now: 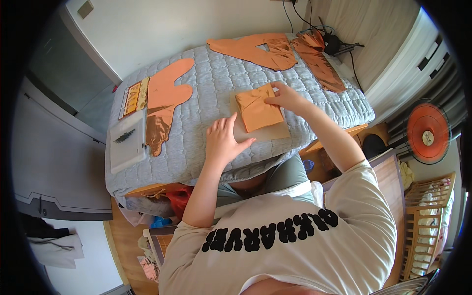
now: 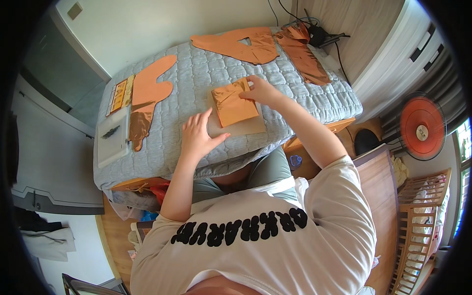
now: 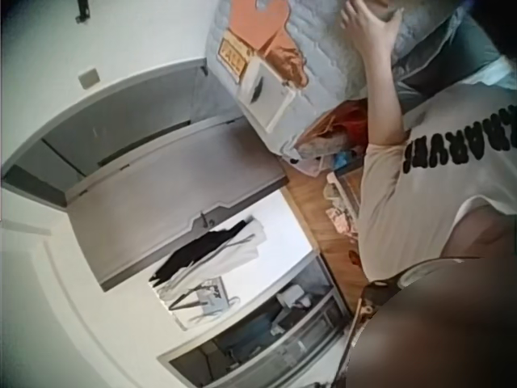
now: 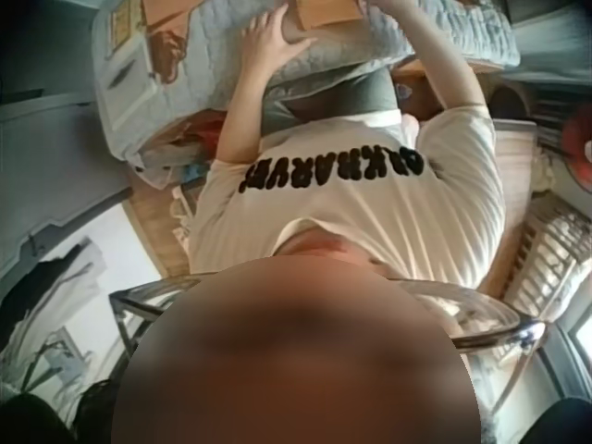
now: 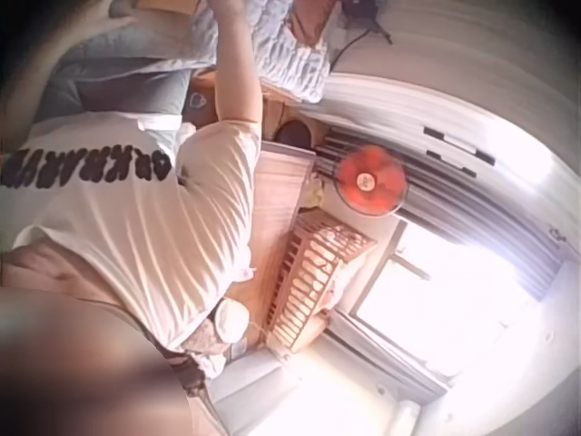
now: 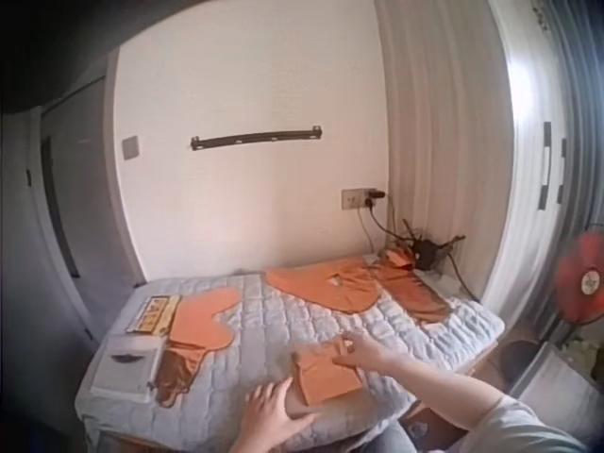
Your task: Folding rose gold foil balloons and placing them into individual plastic sleeves with paper backings.
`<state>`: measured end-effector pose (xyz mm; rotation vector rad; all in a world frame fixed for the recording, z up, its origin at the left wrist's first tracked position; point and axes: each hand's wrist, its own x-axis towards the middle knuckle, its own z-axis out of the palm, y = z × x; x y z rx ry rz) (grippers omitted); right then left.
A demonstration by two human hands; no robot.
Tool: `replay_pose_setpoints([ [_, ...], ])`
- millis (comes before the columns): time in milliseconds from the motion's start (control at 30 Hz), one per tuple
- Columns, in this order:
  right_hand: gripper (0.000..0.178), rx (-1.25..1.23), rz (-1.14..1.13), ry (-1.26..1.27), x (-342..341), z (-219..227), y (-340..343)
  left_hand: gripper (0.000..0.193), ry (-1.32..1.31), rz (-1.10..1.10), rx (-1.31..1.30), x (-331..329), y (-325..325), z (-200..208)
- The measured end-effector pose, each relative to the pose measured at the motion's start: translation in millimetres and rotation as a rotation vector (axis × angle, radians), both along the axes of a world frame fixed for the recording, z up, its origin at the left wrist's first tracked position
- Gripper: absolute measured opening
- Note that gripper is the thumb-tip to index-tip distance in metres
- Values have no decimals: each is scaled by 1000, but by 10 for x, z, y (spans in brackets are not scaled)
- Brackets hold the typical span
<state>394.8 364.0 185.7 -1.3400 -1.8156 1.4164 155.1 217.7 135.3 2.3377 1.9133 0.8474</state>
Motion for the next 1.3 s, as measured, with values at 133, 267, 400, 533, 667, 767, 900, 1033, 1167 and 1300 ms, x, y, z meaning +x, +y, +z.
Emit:
replay_pose_setpoints([
  [133, 73, 205, -49, -215, 15, -240, -35, 96, -27, -25, 30, 3, 11, -6],
  [267, 73, 330, -53, -245, 52, -242, -127, 90, 4, -45, -27, -10, -29, 58],
  [400, 77, 414, -77, -347, 79, -234, -172, 74, 31, -42, -138, 14, 176, 157],
  [533, 78, 426, -79, -354, -17, -195, -232, 65, -43, -240, -6, 91, 648, 89],
  [667, 78, 479, -105, -397, -11, -239, -266, 72, 177, -369, -177, 231, 874, -37],
  [767, 71, 779, -69, -472, -10, -314, -380, 75, 198, -373, -181, 212, 860, -97],
  [900, 61, 1083, 257, -685, 47, -398, -414, 80, 241, -380, -153, 193, 868, -138],
  [1033, 65, 898, 306, -738, 144, -496, -401, 90, 318, -355, -164, 222, 838, -91],
  [1167, 75, 842, 358, -760, 174, -490, -377, 93, 286, -408, -194, 149, 851, -64],
  [1300, 94, 824, 490, -795, 286, -399, -281, 87, 341, -489, -252, 37, 880, -21],
])
